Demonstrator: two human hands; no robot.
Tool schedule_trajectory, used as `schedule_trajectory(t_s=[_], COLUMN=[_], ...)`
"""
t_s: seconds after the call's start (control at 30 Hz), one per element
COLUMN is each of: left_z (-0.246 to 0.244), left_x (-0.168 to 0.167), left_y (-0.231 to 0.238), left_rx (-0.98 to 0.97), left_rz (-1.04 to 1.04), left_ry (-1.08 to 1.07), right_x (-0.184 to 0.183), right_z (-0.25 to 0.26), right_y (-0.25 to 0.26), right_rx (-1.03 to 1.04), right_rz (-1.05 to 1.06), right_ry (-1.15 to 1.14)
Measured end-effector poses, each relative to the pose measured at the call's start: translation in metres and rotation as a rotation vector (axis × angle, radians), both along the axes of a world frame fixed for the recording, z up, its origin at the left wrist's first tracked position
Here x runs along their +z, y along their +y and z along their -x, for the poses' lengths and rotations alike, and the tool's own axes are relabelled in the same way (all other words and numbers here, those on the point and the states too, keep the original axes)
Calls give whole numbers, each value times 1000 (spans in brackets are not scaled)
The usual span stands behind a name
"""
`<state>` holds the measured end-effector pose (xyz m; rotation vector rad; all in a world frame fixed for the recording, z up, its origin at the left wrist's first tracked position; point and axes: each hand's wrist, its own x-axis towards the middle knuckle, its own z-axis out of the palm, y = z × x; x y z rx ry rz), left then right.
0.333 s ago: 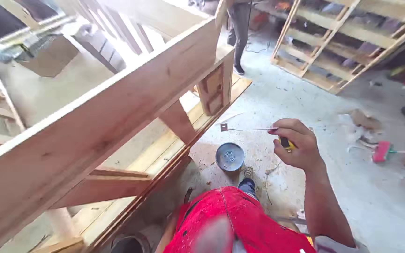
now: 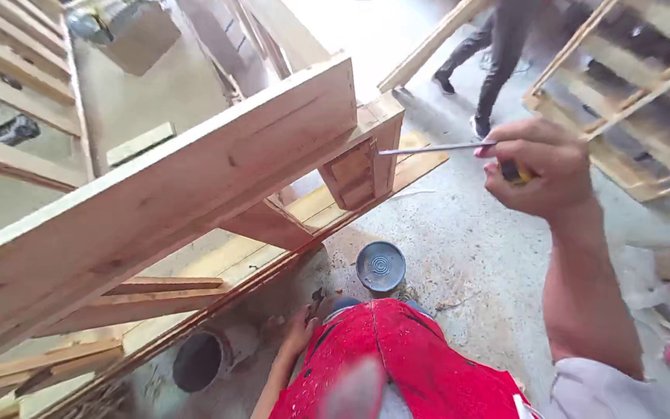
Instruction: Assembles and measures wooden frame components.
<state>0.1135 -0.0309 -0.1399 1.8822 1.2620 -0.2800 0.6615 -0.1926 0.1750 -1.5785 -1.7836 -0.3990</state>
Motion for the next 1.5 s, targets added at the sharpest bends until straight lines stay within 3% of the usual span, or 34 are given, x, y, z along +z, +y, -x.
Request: schedule_trajectory(t_s=[0.13,0.27,0.4,0.57,0.83,0.93,1.17,1.5], left_z=[-38,-55,-88,-163,-313,-361,-432,-444], left_x=[27,37,75,141,260,291,310,312], left_y=[-26,-40,-70,-106,-142,-135,-102,-72], left_rx=[89,102,164,181,227,240,181,131], left_rz=[41,-42,-189,-543,-933,-943,-888,-946], left_ry=[-129,-225,-344,-599,-578,-584,-659,-650], right_x=[3,-3,3,9,29,31,43,52], right_z=[-67,-100,-125,-147,-152,-149,-146,-143], right_y=[52,91,127,160,174,172,170,176], right_rx=[81,135,244,419,547,490,591,552], right_rz=[96,180,261,358,438,455,432,408], right_ry=[-78,-131,-172,-226,-353,-394,-355,-392])
